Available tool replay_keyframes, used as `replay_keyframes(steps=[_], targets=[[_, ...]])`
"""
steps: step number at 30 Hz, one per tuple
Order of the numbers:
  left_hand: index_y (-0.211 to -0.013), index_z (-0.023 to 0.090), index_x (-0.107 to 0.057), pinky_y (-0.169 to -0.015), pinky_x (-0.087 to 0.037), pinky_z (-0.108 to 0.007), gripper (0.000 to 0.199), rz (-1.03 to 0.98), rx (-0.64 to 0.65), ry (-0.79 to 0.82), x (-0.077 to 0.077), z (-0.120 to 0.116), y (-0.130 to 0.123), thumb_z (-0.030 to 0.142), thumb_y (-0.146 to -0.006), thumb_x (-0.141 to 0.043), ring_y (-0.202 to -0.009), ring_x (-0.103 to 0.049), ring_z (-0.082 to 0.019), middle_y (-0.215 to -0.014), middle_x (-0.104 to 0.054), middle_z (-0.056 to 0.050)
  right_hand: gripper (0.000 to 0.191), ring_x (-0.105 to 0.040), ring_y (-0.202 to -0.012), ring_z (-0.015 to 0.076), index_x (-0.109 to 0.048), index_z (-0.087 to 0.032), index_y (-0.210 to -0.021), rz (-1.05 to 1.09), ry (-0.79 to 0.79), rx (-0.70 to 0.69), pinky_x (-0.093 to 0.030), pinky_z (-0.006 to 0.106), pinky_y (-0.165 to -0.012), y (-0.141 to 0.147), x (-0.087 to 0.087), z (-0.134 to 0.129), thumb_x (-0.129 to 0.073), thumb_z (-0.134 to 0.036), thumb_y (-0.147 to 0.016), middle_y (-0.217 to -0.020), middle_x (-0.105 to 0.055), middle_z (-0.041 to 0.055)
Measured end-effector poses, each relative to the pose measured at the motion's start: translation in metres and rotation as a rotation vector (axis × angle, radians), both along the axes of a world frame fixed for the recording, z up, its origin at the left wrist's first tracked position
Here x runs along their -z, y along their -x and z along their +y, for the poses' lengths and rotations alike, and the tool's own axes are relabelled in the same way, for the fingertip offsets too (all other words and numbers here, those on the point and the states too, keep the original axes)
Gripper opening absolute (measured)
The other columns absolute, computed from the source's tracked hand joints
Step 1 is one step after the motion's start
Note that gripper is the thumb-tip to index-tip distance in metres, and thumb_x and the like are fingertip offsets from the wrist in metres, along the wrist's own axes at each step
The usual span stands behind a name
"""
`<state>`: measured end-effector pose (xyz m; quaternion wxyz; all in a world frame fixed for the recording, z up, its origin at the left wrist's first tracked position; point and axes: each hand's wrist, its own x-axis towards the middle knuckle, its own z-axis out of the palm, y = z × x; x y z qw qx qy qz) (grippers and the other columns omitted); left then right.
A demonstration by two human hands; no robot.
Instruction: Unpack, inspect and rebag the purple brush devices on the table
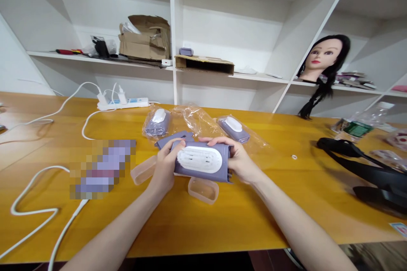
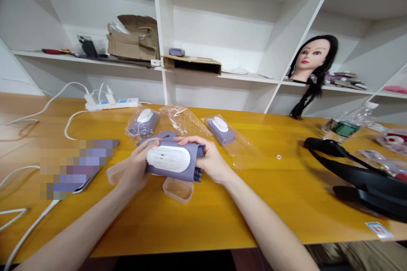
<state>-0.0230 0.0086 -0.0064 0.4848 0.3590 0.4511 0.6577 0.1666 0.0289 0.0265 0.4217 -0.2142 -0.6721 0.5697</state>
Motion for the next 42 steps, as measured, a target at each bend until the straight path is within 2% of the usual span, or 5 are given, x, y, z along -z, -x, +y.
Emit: replay_keyframes(steps=[5, 17, 26, 36, 42], targets=[[-0.09, 0.016, -0.066, -0.063, -0.038, -0.024, 0.039, 0.042, -0.008, -0.012, -0.012, 0.0, 0.007, 0.04, -0.06, -0.073, -0.07, -0.053, -0.015, -0.078, -0.063, 0.0, 0.048, -0.051, -0.118, 0.026, -0.064, -0.024, -0.113, -0.135, 0.084, -0.242, -0.049, 0.034, -0.081, -0.023, -0.014, 0.009, -0.069, -0.027, -0.066, -0.141, -0.045, 0.0074], [-0.134, 0.021, -0.042, -0.069, -0.048, -0.032, 0.068, -0.254, 0.096, -0.114, -0.01, -0.001, 0.01, 0.058, -0.076, -0.05, -0.089, -0.061, -0.023, -0.128, -0.053, -0.012, 0.023, -0.062, -0.068, 0.0115, -0.069, -0.021, -0.097, 0.215, 0.589, 0.292, -0.047, 0.019, -0.051, 0.01, -0.008, -0.007, -0.06, -0.022, -0.076, -0.091, -0.071, 0.0012], [-0.147, 0.028, 0.005, -0.097, -0.041, -0.032, 0.113, 0.141, 0.347, -0.266, 0.011, -0.022, -0.034, 0.021, -0.066, -0.074, -0.125, -0.045, -0.025, -0.146, -0.036, -0.011, 0.016, -0.059, -0.066, 0.0116, -0.065, -0.02, -0.09, 0.417, 0.634, 0.292, -0.047, 0.02, -0.056, 0.027, 0.008, -0.021, -0.065, -0.024, -0.075, -0.081, -0.069, 0.0002], [-0.129, 0.027, -0.05, -0.105, -0.033, -0.029, 0.06, 0.176, 0.09, -0.423, 0.007, -0.017, -0.012, 0.007, -0.073, -0.053, -0.13, -0.039, -0.021, -0.139, -0.048, 0.0, 0.041, -0.06, -0.077, 0.0139, -0.058, -0.025, -0.106, 0.173, 0.415, 0.135, -0.045, 0.025, -0.067, 0.024, 0.009, -0.024, -0.073, -0.029, -0.068, -0.09, -0.066, 0.0001], [-0.126, 0.03, -0.052, -0.072, -0.053, -0.026, 0.056, -0.183, 0.2, -0.074, 0.001, -0.013, -0.012, 0.016, -0.072, -0.055, -0.113, -0.056, -0.024, -0.13, -0.057, 0.0, 0.039, -0.059, -0.054, 0.013, -0.055, -0.02, -0.084, -0.117, 0.396, 0.341, -0.038, 0.024, -0.052, 0.015, 0.006, -0.013, -0.054, -0.059, -0.077, -0.072, -0.061, -0.0001]])
